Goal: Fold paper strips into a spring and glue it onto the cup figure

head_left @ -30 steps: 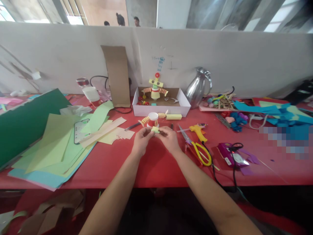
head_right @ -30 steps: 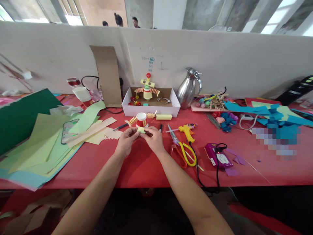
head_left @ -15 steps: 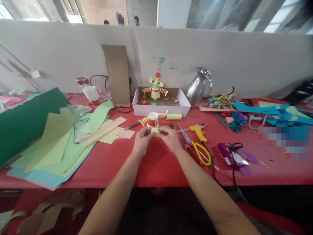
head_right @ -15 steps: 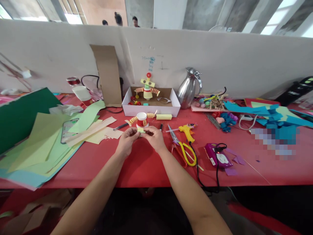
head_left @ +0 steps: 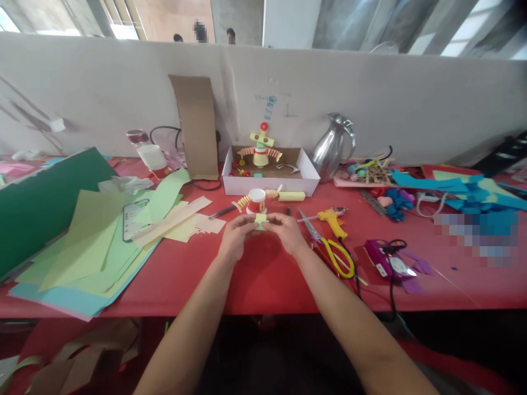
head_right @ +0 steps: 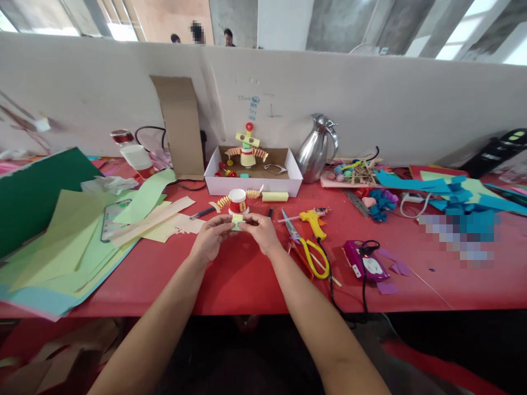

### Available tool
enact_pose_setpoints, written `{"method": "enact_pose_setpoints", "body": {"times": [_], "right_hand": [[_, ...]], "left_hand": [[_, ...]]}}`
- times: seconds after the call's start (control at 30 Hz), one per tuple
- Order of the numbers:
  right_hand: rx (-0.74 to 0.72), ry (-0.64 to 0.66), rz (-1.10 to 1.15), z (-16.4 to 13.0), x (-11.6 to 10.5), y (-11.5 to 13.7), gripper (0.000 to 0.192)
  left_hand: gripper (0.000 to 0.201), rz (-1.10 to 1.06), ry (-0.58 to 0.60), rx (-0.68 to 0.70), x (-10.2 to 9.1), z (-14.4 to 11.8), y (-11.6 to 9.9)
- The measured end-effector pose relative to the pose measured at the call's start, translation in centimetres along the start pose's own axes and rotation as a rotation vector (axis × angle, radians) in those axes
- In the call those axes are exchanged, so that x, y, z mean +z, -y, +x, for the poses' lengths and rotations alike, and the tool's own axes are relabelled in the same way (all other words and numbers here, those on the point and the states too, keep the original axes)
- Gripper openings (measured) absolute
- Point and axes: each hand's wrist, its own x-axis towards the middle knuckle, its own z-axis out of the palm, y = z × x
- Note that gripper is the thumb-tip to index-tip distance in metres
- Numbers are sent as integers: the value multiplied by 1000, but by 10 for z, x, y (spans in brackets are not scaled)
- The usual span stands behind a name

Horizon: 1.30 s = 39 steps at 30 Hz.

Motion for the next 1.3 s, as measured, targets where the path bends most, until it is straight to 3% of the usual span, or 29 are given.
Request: {"method": "enact_pose_setpoints", "body": {"times": [0.2,0.4,0.57,0.77,0.93,1.03,1.13,1.23,1.3], "right_hand": [[34,61,132,2,-1,0,25],[66,44,157,1,2,2,26],[-22,6,47,0,4,0,27],[-196,-68,-157,0,3,-2,20],[-237,-52,-106,-5,8,3,28],[-108,-68,44,-6,9,7,32],[209,67,254,-6,7,13,35],[437,201,336,-6,7,19,49],[430,194,352,-7,7,22,46]], "left_hand": [[26,-22,7,-3,-1,-1,-3],[28,-7,-3,2,0,-1,-2],[29,-32,-21,51,0,1,1],[31,-15,38,94,1,1,4],[21,16,-6,259,1,2,4],[16,31,-109,422,0,4,3],[12,135,-166,590,-2,3,1],[10,338,-86,733,-2,-1,0],[11,475,2,789,-1,-4,-1]]}}
